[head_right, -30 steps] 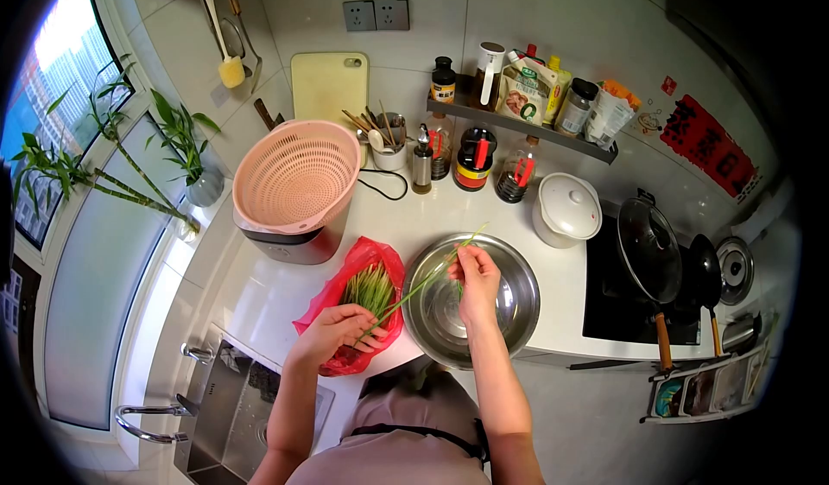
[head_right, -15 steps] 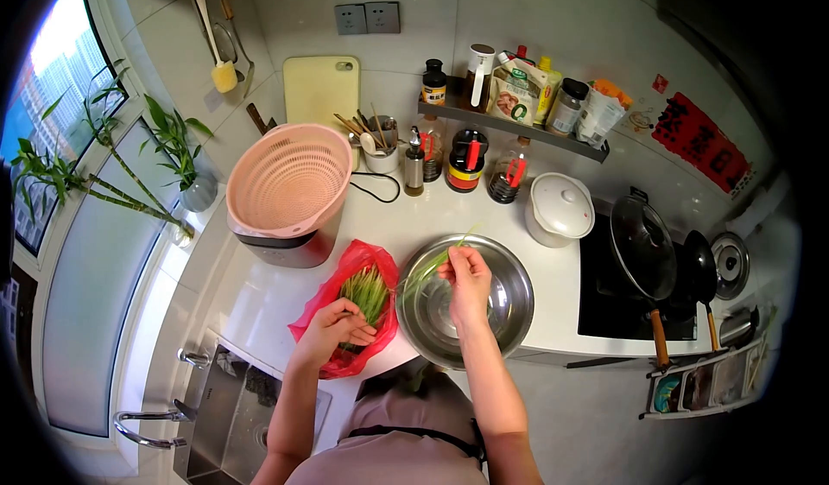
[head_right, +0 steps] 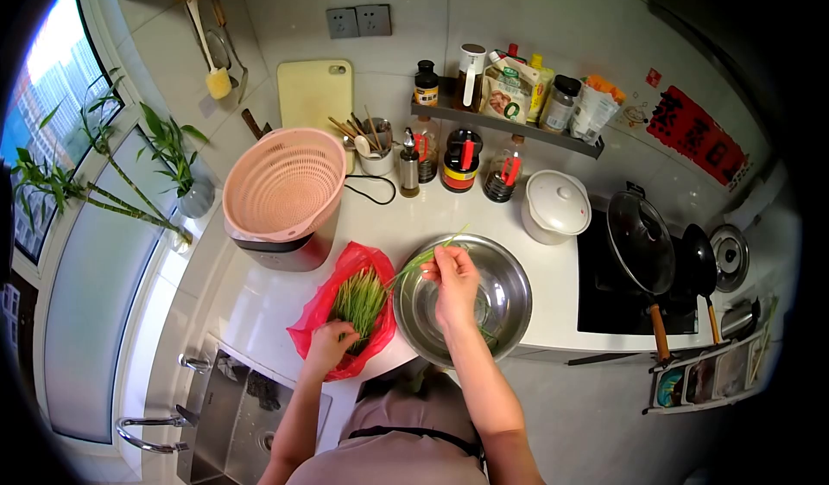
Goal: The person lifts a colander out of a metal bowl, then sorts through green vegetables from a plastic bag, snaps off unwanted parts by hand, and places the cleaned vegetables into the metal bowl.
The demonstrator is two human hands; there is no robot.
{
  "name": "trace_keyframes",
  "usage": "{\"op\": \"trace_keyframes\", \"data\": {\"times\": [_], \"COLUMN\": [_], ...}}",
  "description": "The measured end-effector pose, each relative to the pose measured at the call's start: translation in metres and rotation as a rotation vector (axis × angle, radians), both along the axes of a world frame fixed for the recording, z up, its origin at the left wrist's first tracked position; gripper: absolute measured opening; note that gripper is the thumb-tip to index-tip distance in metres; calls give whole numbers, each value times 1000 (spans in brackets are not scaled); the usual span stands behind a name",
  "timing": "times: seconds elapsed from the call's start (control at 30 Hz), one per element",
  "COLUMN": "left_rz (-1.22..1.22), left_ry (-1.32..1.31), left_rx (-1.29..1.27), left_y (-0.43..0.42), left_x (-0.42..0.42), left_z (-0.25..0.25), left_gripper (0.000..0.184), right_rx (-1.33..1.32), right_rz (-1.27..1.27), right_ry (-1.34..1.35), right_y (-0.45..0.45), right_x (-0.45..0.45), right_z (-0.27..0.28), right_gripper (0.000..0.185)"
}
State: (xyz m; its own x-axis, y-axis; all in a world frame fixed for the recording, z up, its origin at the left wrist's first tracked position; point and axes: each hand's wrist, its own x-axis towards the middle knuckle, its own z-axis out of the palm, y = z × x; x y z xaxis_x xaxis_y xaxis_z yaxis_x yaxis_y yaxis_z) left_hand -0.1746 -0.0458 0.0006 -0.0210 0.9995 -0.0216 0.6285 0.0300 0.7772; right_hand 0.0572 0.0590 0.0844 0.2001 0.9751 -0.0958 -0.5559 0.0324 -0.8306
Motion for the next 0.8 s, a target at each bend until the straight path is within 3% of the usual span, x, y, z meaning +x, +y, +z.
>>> {"op": "trace_keyframes", "data": {"times": [0.03,0.2,0.27,0.4,0.5,0.63,0.7,0.8], "left_rz": [-63,151,92,76,18,-91,-150,-213], "left_ry": [403,338,-260,-508,-454,-353,-996,-1078], "left_rx": [197,139,232,328,119,119,-233,-333], "left_y": [-5,-1,10,29,32,28,25,23], "left_x": [3,23,29,56,54,49,47,42], "left_z": [5,45,45,53,55,59,64,63], "left_gripper": [17,22,23,18,22,18,12,14], "right_rx": [0,30,21,25,46,37,38,20], "right_rz": [-5,39,65,92,77,44,26,7], "right_ry": [0,33,43,103,114,101,94,92], "right_y": [-1,-4,-6,-10,-9,-5,-3,0], "right_x": [0,-7,-13,-25,-22,-9,-4,-2], "right_z": [1,7,10,15,13,9,5,1], "right_gripper": [9,8,8,8,9,8,8,9]}}
